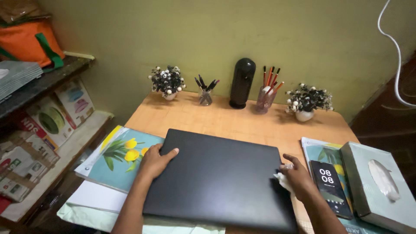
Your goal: The person moves a laptop, wipes the desk surface with a cloth, and arranges various items including a tissue box, pens, books, and a phone.
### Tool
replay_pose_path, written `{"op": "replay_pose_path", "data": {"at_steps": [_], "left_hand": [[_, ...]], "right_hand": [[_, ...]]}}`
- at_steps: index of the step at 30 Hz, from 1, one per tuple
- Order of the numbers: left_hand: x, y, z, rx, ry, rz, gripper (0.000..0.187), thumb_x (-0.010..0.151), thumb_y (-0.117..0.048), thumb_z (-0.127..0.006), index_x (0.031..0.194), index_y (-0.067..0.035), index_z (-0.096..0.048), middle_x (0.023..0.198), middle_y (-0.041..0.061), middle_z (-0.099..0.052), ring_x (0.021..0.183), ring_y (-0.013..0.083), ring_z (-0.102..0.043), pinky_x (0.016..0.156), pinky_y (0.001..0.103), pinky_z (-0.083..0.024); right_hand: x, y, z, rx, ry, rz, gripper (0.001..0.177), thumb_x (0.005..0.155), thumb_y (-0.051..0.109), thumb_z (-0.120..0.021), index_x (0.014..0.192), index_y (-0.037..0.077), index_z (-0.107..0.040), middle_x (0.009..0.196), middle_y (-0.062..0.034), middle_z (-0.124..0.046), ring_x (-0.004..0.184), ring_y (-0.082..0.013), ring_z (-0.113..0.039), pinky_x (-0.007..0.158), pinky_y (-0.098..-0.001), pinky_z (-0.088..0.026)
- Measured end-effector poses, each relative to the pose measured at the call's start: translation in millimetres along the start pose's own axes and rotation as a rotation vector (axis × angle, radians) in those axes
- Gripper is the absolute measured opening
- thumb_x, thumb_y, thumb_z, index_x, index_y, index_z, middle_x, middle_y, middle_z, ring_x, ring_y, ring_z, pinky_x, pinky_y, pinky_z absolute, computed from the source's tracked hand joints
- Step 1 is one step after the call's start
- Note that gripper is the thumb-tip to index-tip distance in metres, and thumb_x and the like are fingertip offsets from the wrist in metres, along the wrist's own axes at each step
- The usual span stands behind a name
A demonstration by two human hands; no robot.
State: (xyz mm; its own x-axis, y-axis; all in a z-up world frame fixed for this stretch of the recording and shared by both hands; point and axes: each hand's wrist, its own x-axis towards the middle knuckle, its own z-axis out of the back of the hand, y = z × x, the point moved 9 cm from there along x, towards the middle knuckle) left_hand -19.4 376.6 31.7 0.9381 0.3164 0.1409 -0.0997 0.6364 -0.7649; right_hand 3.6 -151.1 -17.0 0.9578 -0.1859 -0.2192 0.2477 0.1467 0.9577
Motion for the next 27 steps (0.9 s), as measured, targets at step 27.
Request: {"op": "replay_pose_path", "data": {"at_steps": [27], "left_hand": [[44, 105, 103, -0.125, 0.201, 0.022, 0.091, 0.087, -0.049, -0.072, 0.156, -0.003, -0.033, 0.147, 0.022, -0.052, 0.137, 0.0316, -0.050, 0.112, 0.042, -0.041]], "right_hand": [[11, 118, -138, -0.957, 0.057, 0.254, 0.045, 0.099, 0.049, -0.059, 0.124, 0.014, -0.073, 0.102, -0.0169, -0.080, 0.089, -0.0255, -0.073, 0.085, -0.0386, -0.055]]}}
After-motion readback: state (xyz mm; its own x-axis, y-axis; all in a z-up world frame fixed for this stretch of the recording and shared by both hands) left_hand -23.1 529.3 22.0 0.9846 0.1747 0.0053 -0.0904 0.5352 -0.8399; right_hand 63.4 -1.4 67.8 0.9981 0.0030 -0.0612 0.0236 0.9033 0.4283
